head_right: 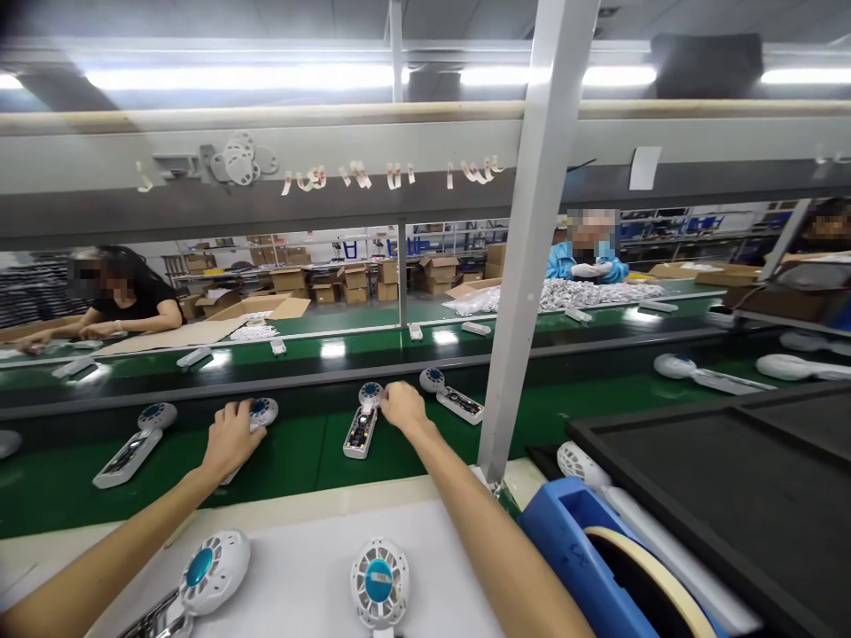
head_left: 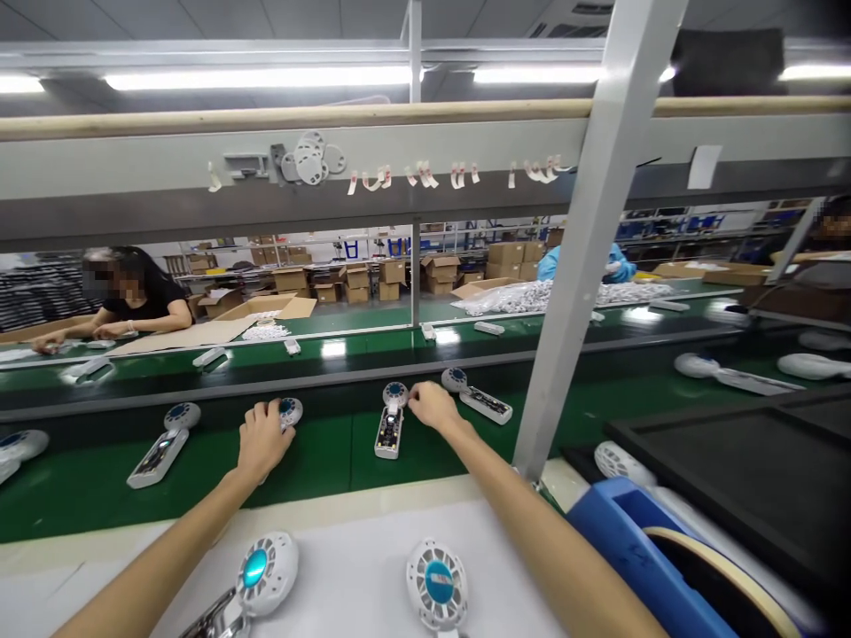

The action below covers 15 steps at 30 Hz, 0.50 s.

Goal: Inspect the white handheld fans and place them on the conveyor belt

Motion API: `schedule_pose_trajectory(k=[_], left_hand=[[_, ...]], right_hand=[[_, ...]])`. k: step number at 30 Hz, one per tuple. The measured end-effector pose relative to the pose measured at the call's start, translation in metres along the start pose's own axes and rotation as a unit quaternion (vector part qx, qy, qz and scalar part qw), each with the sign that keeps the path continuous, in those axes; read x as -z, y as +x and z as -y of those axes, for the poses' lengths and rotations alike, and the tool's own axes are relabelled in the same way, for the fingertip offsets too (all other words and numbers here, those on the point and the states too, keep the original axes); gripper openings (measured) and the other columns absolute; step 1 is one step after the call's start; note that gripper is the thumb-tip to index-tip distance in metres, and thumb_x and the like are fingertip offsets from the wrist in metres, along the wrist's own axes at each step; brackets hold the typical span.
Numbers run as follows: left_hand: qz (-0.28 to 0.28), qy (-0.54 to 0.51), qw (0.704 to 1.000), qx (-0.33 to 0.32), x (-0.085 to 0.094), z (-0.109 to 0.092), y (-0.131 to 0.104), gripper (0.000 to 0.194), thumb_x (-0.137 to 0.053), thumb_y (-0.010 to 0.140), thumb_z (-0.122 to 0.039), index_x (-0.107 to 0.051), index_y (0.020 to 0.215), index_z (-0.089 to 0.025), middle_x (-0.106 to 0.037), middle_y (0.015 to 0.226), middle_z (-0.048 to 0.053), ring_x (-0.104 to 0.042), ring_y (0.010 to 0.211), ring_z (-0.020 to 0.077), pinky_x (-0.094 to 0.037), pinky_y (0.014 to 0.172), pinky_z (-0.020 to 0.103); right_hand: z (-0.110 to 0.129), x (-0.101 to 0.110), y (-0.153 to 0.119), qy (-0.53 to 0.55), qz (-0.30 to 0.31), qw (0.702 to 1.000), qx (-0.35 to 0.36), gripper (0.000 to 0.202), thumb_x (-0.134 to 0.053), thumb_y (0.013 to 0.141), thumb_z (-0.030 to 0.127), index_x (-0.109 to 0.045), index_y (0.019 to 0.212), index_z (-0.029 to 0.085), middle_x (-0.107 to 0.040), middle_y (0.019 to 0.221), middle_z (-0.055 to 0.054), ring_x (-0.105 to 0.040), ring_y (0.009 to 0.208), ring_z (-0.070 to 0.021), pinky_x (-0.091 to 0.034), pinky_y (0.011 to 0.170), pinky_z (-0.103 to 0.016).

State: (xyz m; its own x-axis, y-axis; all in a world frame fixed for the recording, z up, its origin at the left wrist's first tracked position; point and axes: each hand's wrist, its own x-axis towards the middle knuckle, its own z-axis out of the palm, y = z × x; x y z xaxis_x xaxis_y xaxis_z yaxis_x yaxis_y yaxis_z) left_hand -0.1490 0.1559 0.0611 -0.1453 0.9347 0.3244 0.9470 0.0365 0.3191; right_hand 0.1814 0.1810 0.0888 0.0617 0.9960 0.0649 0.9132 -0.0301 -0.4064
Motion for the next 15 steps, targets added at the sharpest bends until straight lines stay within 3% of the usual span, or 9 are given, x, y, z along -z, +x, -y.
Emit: schedule_pose_trajectory(k=[4,8,11,15], left_hand=[[0.052,-0.003,0.994,-0.100,0.013,-0.031,-0.023,0.044,-0.050,0.081,-0.030,-0.059,0.122,-0.016,-0.050,0.131,0.018,-0.042,0.127,0.0386,-0.036,0.105,0.052],[0.131,-0.041,0.971,-0.194,0.016,-0.070,-0.053,0.034,-0.056,0.080,-0.032,-0.064,0.113,-0.025,-0.057,0.121,0.008,-0.050,0.120,0.0289,-0.042,0.102,0.042],[0.142,-0.082,0.967,-0.193,0.015,-0.086,-0.069,0.044,-0.053,0.081,-0.028,-0.057,0.125,-0.026,-0.053,0.129,0.009,-0.047,0.124,0.0295,-0.043,0.100,0.043],[0.122,-0.120,0.973,-0.156,0.018,-0.084,-0.070,0.045,-0.050,0.084,-0.022,-0.052,0.129,-0.021,-0.049,0.131,0.012,-0.046,0.124,0.0308,-0.042,0.102,0.046]], right_hand=[[-0.026,0.021,0.009,-0.049,-0.064,0.986,-0.146,0.043,-0.059,0.096,0.038,-0.056,0.132,0.016,-0.048,0.144,-0.013,-0.046,0.132,-0.0309,-0.037,0.110,-0.056],[-0.049,0.024,0.016,-0.052,-0.015,0.964,-0.259,0.045,-0.062,0.095,0.036,-0.055,0.134,0.016,-0.048,0.144,-0.013,-0.046,0.133,-0.0318,-0.035,0.111,-0.059],[-0.060,0.020,0.018,-0.011,0.041,0.962,-0.269,0.035,-0.065,0.094,0.032,-0.061,0.124,0.015,-0.057,0.134,-0.012,-0.053,0.125,-0.0286,-0.042,0.106,-0.055],[-0.060,0.017,0.017,0.127,0.077,0.965,-0.217,0.022,-0.067,0.093,0.029,-0.065,0.107,0.012,-0.066,0.110,-0.007,-0.064,0.101,-0.0203,-0.055,0.088,-0.041]])
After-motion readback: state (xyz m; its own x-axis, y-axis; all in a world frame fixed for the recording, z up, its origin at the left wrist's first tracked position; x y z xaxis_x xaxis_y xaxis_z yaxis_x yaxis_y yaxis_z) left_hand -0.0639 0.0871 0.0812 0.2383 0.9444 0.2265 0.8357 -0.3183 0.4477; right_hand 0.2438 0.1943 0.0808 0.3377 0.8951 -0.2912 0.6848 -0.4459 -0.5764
